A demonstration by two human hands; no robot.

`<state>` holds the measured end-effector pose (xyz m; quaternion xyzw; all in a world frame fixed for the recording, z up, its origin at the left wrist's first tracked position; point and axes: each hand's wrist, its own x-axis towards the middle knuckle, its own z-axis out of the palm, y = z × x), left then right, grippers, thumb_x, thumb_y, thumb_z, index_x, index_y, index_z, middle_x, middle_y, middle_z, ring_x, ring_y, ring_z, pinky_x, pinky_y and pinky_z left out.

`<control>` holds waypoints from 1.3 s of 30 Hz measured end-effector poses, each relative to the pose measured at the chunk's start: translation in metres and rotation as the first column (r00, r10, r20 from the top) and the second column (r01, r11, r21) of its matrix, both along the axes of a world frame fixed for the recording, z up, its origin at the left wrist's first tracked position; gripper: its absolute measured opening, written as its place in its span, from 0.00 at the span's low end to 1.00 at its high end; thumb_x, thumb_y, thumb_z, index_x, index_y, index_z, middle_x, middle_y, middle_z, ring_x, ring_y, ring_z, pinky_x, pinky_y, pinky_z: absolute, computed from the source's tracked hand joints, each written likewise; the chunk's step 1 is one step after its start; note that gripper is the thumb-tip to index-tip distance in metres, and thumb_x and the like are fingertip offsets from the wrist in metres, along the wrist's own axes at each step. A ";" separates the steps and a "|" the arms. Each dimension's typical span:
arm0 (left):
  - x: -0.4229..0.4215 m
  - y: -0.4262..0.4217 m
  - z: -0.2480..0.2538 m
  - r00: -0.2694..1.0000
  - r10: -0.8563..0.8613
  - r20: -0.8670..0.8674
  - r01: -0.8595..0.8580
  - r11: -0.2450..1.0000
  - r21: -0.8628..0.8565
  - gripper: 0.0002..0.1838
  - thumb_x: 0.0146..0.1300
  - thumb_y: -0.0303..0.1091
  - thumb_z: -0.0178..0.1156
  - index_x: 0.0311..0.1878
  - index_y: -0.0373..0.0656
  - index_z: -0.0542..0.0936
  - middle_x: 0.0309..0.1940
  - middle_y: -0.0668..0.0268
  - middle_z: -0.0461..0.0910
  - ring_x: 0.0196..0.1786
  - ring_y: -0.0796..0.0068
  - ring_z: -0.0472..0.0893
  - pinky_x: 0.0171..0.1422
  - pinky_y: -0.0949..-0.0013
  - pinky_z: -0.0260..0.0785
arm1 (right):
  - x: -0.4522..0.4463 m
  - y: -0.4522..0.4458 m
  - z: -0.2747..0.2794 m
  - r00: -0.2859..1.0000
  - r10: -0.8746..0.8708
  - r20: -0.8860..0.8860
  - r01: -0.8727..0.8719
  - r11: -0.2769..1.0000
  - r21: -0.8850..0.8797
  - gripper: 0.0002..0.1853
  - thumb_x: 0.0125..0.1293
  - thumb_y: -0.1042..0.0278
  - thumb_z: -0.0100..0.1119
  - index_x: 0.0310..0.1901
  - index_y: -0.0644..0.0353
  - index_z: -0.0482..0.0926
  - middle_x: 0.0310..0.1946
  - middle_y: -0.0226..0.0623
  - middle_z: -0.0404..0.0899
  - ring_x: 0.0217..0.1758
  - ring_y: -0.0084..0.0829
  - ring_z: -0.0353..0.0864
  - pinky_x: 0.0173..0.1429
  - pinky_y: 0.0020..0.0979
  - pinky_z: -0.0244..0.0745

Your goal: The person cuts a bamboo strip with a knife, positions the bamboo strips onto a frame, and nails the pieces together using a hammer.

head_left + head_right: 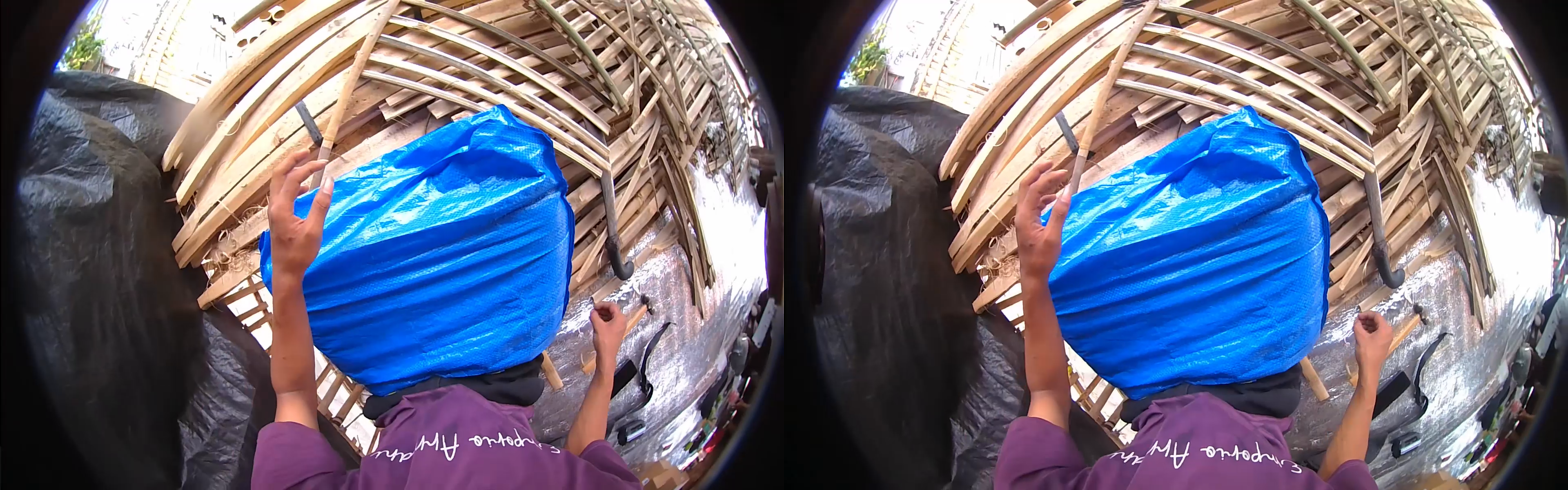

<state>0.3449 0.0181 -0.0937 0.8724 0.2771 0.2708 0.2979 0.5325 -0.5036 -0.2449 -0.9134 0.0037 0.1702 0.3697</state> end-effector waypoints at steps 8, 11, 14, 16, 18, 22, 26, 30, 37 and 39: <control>0.054 -0.124 0.000 0.912 -0.324 0.250 0.357 0.929 -0.095 0.22 0.53 0.25 0.73 0.53 0.41 0.81 0.51 0.56 0.80 0.54 0.60 0.81 0.58 0.62 0.74 | 0.010 0.227 0.132 0.874 0.236 0.424 -0.471 0.624 0.623 0.06 0.58 0.82 0.68 0.37 0.64 0.81 0.34 0.32 0.83 0.36 0.20 0.81 0.44 0.22 0.76; 0.048 -0.146 -0.012 0.910 -0.312 0.273 0.361 0.920 -0.152 0.23 0.51 0.22 0.73 0.54 0.41 0.82 0.50 0.57 0.81 0.51 0.59 0.82 0.54 0.62 0.76 | -0.021 0.258 0.136 0.854 0.342 0.392 -0.519 0.599 0.609 0.07 0.55 0.82 0.69 0.36 0.63 0.82 0.34 0.36 0.84 0.37 0.22 0.83 0.43 0.24 0.77; 0.032 -0.155 -0.027 0.939 -0.228 0.258 0.276 0.946 -0.168 0.22 0.50 0.20 0.72 0.51 0.40 0.83 0.48 0.58 0.83 0.48 0.59 0.83 0.51 0.63 0.76 | -0.042 0.259 0.122 0.862 0.399 0.313 -0.503 0.589 0.632 0.07 0.53 0.82 0.69 0.34 0.62 0.82 0.33 0.36 0.85 0.37 0.25 0.84 0.43 0.26 0.78; 0.024 -0.155 -0.033 0.955 -0.194 0.226 0.229 0.963 -0.142 0.18 0.49 0.19 0.71 0.46 0.40 0.84 0.42 0.60 0.85 0.44 0.60 0.84 0.47 0.64 0.77 | -0.054 0.256 0.117 0.834 0.439 0.333 -0.546 0.573 0.612 0.07 0.52 0.81 0.69 0.33 0.62 0.83 0.33 0.37 0.85 0.36 0.28 0.84 0.43 0.28 0.78; 0.014 -0.157 -0.044 0.949 -0.220 0.224 0.259 0.953 -0.160 0.16 0.52 0.22 0.71 0.46 0.41 0.84 0.40 0.60 0.85 0.41 0.60 0.84 0.44 0.62 0.77 | -0.063 0.250 0.115 0.839 0.442 0.318 -0.540 0.600 0.590 0.07 0.51 0.80 0.70 0.32 0.61 0.84 0.33 0.36 0.86 0.37 0.30 0.83 0.44 0.29 0.78; 0.002 -0.160 -0.047 0.959 -0.233 0.158 0.260 0.950 -0.175 0.15 0.53 0.24 0.72 0.46 0.42 0.85 0.36 0.61 0.86 0.38 0.62 0.85 0.42 0.63 0.77 | -0.054 0.241 0.123 0.659 0.641 0.394 -0.735 0.437 0.518 0.10 0.55 0.75 0.72 0.39 0.59 0.85 0.35 0.36 0.86 0.43 0.30 0.84 0.44 0.28 0.78; -0.004 -0.155 -0.044 0.966 -0.166 0.198 0.206 0.957 -0.202 0.12 0.54 0.23 0.73 0.42 0.40 0.85 0.33 0.60 0.87 0.33 0.70 0.86 0.40 0.70 0.77 | -0.036 0.220 0.135 0.750 0.542 0.379 -0.658 0.560 0.503 0.11 0.58 0.74 0.71 0.43 0.60 0.85 0.39 0.38 0.85 0.43 0.30 0.84 0.42 0.27 0.78; -0.024 -0.137 -0.048 0.961 -0.067 0.267 0.108 0.984 -0.142 0.06 0.56 0.23 0.73 0.35 0.38 0.86 0.31 0.61 0.87 0.34 0.73 0.86 0.41 0.73 0.76 | -0.005 0.179 0.120 0.858 0.355 0.371 -0.502 0.734 0.458 0.08 0.62 0.73 0.67 0.43 0.61 0.84 0.37 0.38 0.84 0.38 0.28 0.83 0.42 0.27 0.77; -0.109 -0.053 -0.062 0.814 0.438 0.382 -0.368 0.897 -0.245 0.08 0.61 0.23 0.69 0.43 0.39 0.83 0.40 0.59 0.86 0.43 0.74 0.84 0.51 0.73 0.75 | -0.010 0.140 0.097 0.905 0.257 0.340 -0.383 0.839 0.387 0.10 0.60 0.73 0.66 0.44 0.63 0.83 0.38 0.41 0.83 0.38 0.33 0.82 0.45 0.33 0.77; -0.128 -0.043 -0.054 0.758 0.480 0.441 -0.413 0.877 -0.245 0.06 0.63 0.21 0.67 0.42 0.38 0.83 0.42 0.59 0.86 0.44 0.73 0.84 0.53 0.72 0.76 | -0.001 0.123 0.076 0.900 0.170 0.402 -0.298 0.912 0.282 0.12 0.59 0.74 0.66 0.45 0.62 0.82 0.38 0.42 0.82 0.40 0.36 0.82 0.47 0.35 0.77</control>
